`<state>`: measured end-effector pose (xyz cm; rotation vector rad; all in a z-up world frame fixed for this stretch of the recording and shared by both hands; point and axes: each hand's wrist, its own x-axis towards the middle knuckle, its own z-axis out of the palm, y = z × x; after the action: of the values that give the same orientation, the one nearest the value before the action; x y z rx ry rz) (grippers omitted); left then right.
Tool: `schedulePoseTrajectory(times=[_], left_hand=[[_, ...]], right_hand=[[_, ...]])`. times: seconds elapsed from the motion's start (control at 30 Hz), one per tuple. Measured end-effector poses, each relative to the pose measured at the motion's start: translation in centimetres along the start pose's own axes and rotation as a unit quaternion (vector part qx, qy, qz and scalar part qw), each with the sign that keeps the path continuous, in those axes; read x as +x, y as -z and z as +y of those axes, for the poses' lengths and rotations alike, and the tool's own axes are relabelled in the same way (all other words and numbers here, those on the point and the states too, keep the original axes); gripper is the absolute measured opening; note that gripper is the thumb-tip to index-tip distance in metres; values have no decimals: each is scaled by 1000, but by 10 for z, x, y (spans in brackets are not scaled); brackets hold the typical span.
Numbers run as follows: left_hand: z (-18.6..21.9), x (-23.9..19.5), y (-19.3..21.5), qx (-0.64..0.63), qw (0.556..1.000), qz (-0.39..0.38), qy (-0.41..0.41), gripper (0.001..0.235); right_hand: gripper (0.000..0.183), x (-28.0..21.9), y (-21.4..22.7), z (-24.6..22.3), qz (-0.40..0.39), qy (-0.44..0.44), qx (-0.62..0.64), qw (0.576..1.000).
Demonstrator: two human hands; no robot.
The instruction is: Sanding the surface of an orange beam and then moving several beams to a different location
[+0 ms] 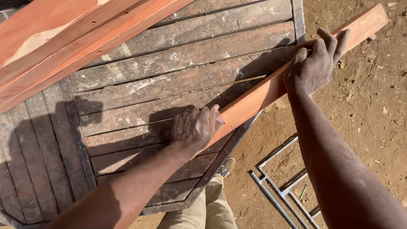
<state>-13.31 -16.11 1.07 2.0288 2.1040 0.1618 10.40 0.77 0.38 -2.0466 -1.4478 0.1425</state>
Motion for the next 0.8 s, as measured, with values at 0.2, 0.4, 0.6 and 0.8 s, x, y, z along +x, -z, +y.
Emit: schedulePoseTrajectory(times=[0.2, 0.4, 0.6, 0.8], left_hand=[[24, 18, -20, -65, 991, 92, -67, 43], [-137, -151, 86, 36, 975, -214, 54, 18], [-193, -176, 56, -32, 976, -82, -201, 13], [-28, -13, -19, 44, 941, 242, -233, 31]], right_hand=[[28, 8, 7, 10, 11, 6, -48, 999], [12, -1, 14, 8, 20, 57, 0, 998], [14, -3, 6, 16, 27, 48, -29, 998], [11, 6, -6, 28, 80, 143, 15, 986]])
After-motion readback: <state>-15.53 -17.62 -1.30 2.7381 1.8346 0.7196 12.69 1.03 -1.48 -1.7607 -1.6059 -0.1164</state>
